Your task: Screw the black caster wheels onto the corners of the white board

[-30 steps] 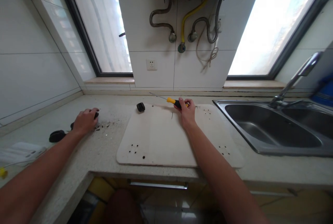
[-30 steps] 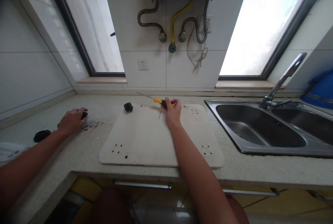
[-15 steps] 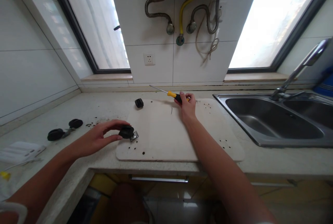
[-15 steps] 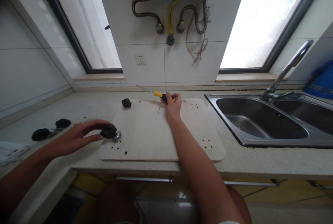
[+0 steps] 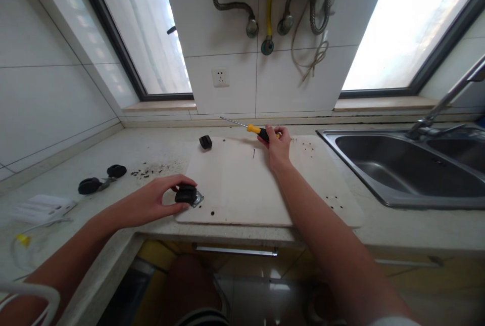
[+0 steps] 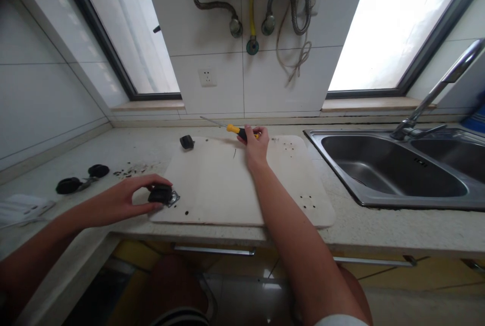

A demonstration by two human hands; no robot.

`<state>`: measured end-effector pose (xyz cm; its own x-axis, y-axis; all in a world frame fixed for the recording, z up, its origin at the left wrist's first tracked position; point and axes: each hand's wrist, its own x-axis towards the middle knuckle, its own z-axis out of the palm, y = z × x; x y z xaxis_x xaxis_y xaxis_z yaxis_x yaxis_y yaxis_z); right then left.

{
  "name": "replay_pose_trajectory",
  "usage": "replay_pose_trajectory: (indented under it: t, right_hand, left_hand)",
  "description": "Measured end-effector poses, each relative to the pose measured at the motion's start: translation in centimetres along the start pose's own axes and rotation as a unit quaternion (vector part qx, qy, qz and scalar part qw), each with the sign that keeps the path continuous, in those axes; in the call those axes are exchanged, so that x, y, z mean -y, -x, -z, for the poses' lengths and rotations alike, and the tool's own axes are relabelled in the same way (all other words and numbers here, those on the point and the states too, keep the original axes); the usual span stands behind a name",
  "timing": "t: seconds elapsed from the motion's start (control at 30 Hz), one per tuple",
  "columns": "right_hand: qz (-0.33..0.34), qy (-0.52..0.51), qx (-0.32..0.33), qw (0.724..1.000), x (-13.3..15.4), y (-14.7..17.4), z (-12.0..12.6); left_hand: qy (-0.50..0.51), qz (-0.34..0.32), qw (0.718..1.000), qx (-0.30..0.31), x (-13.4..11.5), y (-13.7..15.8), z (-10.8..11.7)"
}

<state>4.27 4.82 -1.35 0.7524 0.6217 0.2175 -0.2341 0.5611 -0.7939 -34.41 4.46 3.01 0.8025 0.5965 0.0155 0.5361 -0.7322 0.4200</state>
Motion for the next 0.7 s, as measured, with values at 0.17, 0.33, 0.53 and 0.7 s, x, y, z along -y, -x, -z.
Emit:
replay_pose_trajectory:
  t: [0.17,0.33,0.53,0.7]
  right_hand:
    - [-0.002,0.006,0.003,1.000,0.2,-0.1,0.1]
    - [0.000,0.012,0.008,1.000,0.1,-0.2,0.1]
    - [0.002,0.013,0.010,1.000,-0.1,-0.3,0.0]
    - [0.003,0.018,0.012,1.000,-0.1,-0.4,0.1]
  left_hand:
    - [-0.044,-0.008,0.999,-0.016,-1.3,-0.7,-1.1]
    - [-0.003,-0.028,0.999,-0.016,-1.1,-0.8,-1.3]
    - [0.067,-0.038,0.997,-0.005,0.1,-0.9,-1.8]
    - [0.077,-0.028,0.997,-0.015,1.0,-1.1,-2.7]
